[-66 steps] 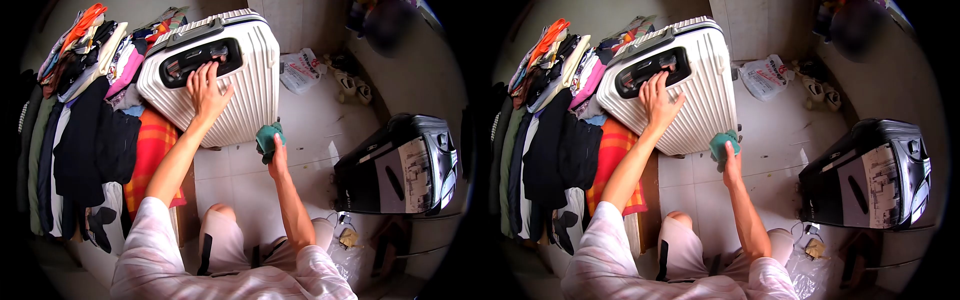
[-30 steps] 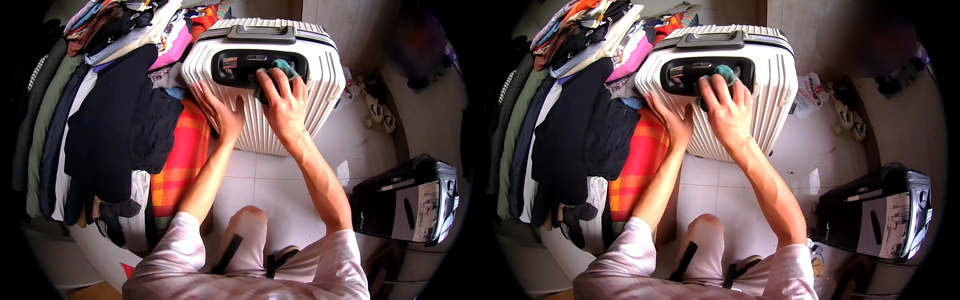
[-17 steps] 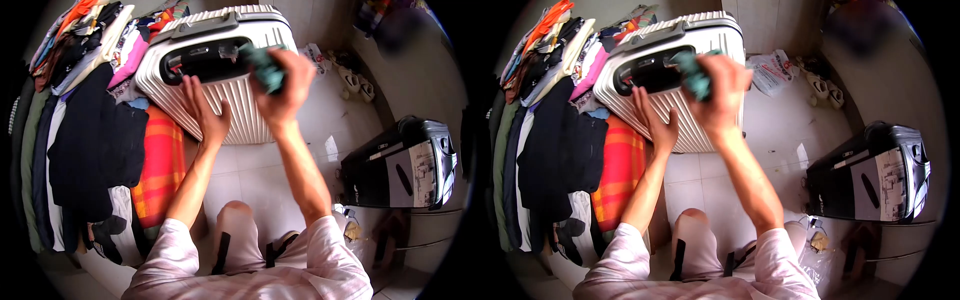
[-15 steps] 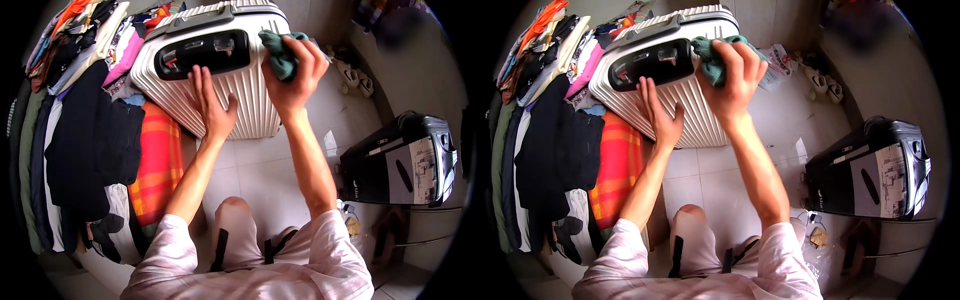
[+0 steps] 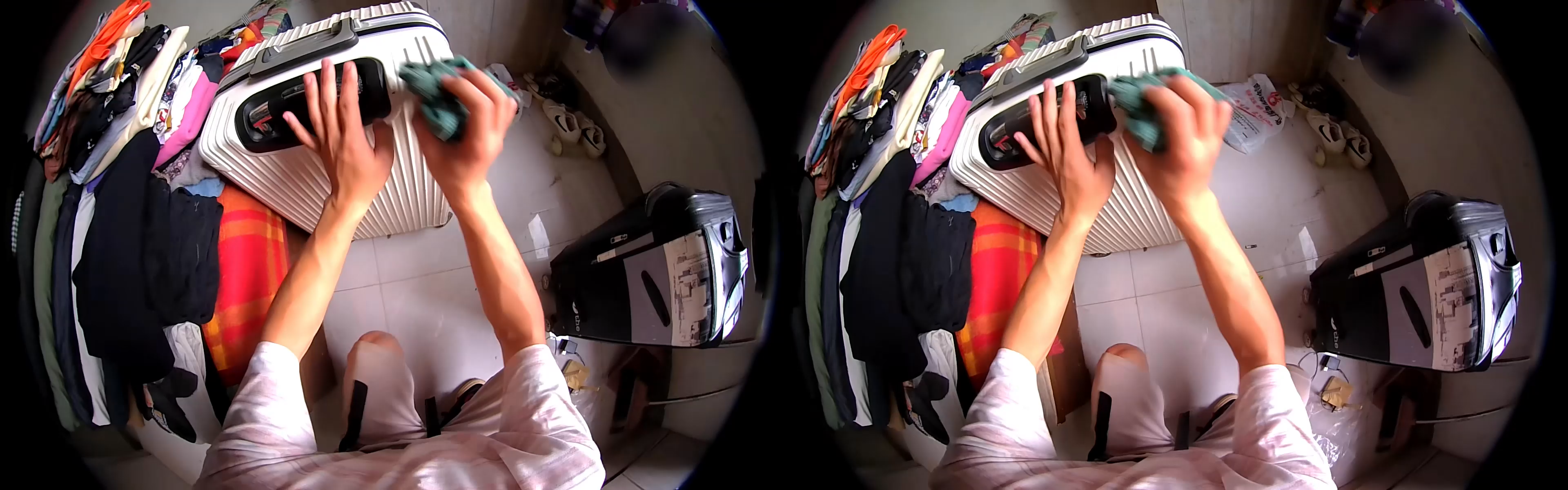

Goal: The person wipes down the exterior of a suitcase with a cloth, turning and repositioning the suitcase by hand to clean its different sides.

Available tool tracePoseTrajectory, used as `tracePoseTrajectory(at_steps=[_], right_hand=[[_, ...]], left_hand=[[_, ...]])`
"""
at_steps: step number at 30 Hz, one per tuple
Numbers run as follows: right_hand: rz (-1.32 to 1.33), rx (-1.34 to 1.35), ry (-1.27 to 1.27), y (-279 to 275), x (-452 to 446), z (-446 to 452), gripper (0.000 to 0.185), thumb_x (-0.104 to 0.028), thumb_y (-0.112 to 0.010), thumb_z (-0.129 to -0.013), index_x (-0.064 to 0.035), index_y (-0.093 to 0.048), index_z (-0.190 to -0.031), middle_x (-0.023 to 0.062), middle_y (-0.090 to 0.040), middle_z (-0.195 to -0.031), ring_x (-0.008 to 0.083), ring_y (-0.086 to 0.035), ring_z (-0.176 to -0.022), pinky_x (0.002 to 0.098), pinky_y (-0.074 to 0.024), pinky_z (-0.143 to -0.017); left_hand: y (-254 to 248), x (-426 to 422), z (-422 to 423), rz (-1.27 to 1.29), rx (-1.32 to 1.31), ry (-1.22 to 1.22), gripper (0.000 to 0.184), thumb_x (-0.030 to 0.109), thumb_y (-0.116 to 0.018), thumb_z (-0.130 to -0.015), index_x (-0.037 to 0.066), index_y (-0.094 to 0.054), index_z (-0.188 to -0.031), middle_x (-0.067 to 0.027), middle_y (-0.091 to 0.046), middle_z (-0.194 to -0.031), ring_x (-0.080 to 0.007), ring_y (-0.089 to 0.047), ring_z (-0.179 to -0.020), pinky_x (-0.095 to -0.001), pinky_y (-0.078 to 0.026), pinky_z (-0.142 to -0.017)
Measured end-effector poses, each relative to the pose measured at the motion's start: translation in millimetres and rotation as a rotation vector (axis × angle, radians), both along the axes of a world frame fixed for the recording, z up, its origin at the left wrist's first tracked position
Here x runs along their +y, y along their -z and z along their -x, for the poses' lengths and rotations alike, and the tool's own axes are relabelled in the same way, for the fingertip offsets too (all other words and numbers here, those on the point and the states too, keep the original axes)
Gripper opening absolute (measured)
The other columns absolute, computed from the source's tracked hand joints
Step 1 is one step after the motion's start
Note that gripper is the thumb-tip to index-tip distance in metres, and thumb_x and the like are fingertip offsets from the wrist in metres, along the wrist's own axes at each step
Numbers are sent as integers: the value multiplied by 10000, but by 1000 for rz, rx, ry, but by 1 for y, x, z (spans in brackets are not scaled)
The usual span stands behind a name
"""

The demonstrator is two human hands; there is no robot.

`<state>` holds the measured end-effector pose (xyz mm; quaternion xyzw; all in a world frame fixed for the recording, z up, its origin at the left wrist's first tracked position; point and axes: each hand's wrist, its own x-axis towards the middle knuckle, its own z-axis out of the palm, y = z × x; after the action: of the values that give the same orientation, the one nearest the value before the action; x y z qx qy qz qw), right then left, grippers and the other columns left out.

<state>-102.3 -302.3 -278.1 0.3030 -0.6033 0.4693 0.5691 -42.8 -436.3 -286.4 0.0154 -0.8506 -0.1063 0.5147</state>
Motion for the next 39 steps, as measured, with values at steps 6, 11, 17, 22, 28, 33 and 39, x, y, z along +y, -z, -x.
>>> tracePoseTrajectory(at_steps=[6,11,17,22,28,33,39], right_hand=[[-148,-126,19,78,-29,-1,587,-61,-885,-552,-108,-682,-1100,86,-652,-1087,239,-624,-1012,391,-393,-877],[-63,-31,-85,8,-24,-1,580,-75,-860,-572,-97,-680,-1123,73,-658,-1075,243,-632,-996,398,-390,-866],[-212,-176,8,109,-28,-5,551,-104,-837,-568,-93,-682,-1097,84,-643,-1038,295,-611,-915,401,-436,-795],[85,3,-19,21,9,0,600,-85,-864,-558,-105,-674,-1127,106,-624,-1103,275,-615,-976,400,-401,-834],[-62,-158,135,145,-11,14,574,-98,-852,-619,-138,-649,-1155,102,-589,-1168,284,-591,-1039,426,-416,-845],[5,-440,-80,180,14,-4,531,-6,-823,-577,-92,-646,-1070,141,-558,-1139,334,-574,-990,431,-464,-811],[42,-72,32,37,-6,27,561,-63,-847,-579,-129,-669,-1107,109,-560,-1165,294,-563,-1029,395,-445,-855]], left_hand=[[3,-15,19,124,-28,-165,552,172,-552,-836,127,-528,-1385,-35,-551,-1382,-218,-424,-1375,-551,-98,-1096],[5,-7,16,62,33,-127,457,185,-506,-891,127,-561,-1341,-30,-562,-1371,-225,-421,-1369,-476,-156,-1047],[2,-22,16,101,-3,-72,445,175,-532,-888,153,-583,-1329,-3,-578,-1355,-209,-457,-1332,-471,-169,-1051],[9,-14,13,79,35,-127,423,248,-555,-915,134,-588,-1321,-26,-573,-1358,-220,-439,-1345,-489,-173,-1046],[10,-24,23,96,77,-122,401,280,-561,-923,140,-594,-1297,-9,-598,-1317,-217,-463,-1319,-463,-194,-1032],[15,-24,27,126,112,-165,386,282,-555,-931,151,-609,-1290,1,-603,-1321,-212,-466,-1317,-472,-188,-1038],[16,-25,33,92,151,-113,380,265,-571,-911,144,-618,-1268,1,-614,-1301,-223,-452,-1321,-468,-166,-1032]])
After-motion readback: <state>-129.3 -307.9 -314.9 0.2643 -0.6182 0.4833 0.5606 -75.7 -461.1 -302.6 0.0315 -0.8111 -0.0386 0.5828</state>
